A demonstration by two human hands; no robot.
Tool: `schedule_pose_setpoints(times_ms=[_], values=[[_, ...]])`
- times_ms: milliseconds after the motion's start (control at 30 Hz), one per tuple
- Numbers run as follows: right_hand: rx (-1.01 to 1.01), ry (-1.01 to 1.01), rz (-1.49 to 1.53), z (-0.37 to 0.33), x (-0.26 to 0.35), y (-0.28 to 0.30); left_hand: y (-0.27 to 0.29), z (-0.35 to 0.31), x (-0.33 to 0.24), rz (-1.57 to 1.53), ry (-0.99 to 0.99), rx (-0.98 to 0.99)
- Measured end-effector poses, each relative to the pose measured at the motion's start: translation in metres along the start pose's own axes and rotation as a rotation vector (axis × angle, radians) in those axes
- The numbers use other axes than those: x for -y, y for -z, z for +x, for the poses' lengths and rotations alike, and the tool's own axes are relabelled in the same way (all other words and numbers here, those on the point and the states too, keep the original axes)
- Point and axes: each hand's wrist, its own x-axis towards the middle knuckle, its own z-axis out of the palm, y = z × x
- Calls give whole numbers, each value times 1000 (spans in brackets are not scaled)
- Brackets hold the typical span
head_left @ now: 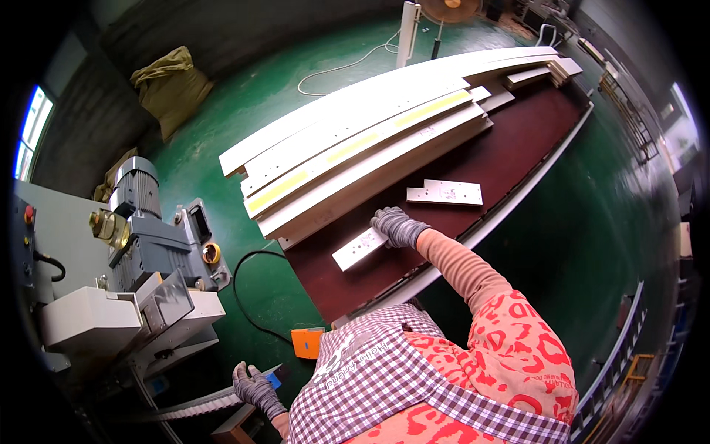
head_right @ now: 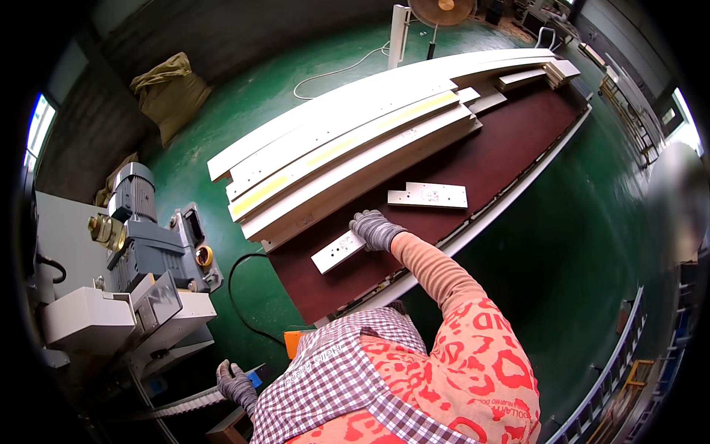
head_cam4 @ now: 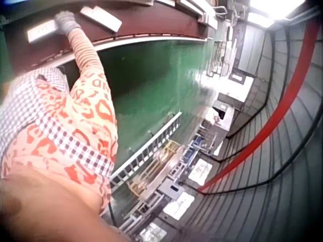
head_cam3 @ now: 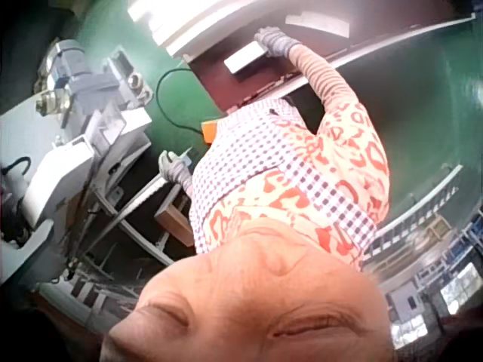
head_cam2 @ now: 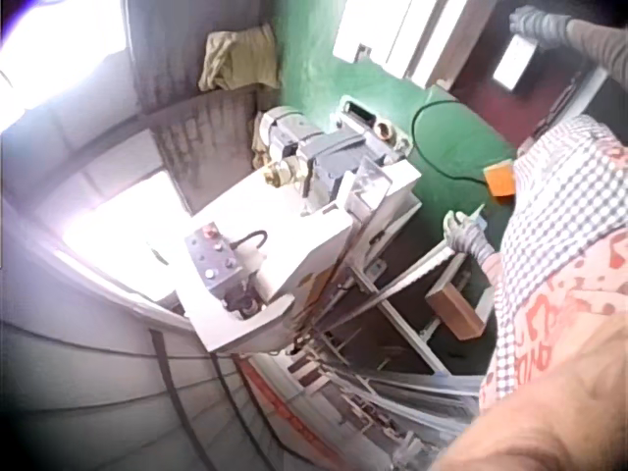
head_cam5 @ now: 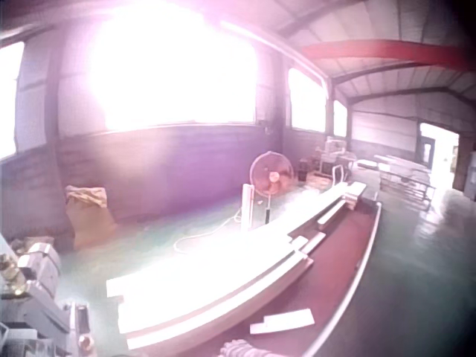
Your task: The person operates a woodworking machine, feeding white rectangular wooden planks into the processing unit one by one. After the machine processes each plank, the person retrieves it and stacks it on a nearby table.
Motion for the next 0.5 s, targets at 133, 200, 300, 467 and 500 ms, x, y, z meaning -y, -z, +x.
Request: schedule_pose_setpoints(times_ms=[133, 200, 300, 467, 500], values=[[-89, -128, -35, -30, -23, 20, 3, -2, 5, -33, 34, 34], [-21, -305, 19, -52, -55, 40, 2, -2, 5, -12, 30, 32], [-102, -500, -33, -87, -119, 37, 5, -3, -4, -9, 82, 37], [48, -700, 1, -112, -180, 21, 1, 0, 3, 43, 45, 19], [65, -721, 27, -116, -186, 15, 2, 1, 2, 46, 36, 15]])
